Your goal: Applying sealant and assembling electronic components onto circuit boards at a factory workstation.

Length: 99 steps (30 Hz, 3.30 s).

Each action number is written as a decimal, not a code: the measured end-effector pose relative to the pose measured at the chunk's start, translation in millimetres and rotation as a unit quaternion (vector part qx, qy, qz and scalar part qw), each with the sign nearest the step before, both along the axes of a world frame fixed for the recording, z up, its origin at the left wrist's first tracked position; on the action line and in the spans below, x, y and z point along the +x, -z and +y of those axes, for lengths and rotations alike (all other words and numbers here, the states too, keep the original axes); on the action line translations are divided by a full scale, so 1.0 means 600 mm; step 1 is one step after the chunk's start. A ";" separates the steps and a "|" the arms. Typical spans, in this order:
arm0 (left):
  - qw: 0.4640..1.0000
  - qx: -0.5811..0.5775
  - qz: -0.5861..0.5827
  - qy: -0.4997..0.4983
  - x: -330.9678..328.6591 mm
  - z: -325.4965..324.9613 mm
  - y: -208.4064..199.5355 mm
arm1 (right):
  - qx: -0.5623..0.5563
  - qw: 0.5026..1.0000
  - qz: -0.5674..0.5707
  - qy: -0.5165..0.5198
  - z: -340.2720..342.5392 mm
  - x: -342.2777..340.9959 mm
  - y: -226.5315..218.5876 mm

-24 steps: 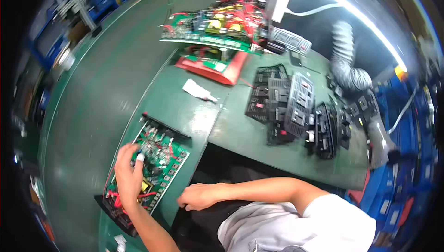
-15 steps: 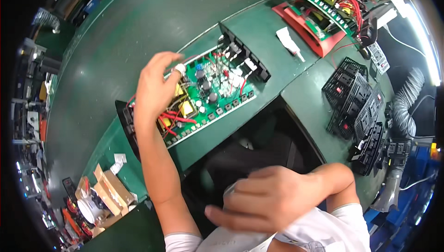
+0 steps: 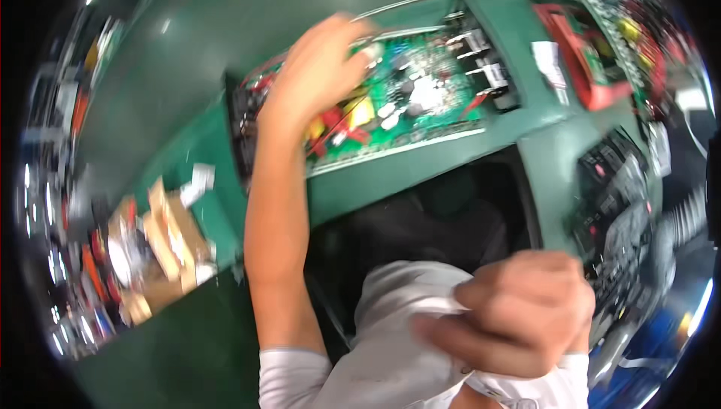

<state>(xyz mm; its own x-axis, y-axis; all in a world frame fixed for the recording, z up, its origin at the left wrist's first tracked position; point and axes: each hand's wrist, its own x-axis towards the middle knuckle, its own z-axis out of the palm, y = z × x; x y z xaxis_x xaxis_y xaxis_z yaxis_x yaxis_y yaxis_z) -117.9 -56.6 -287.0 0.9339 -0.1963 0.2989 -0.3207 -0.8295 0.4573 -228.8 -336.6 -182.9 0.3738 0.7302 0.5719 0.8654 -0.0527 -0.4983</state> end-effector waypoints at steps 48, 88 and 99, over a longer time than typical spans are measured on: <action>0.986 0.070 0.129 -0.075 0.078 -0.006 -0.007 | -0.086 0.988 0.039 -0.124 0.020 0.015 -0.020; 0.866 -0.490 0.098 -0.007 0.034 -0.045 -0.005 | 0.012 0.886 0.448 0.119 0.118 0.367 0.152; 0.865 -0.427 0.258 0.051 0.019 -0.045 0.009 | 0.117 0.798 0.584 0.091 0.072 0.340 0.194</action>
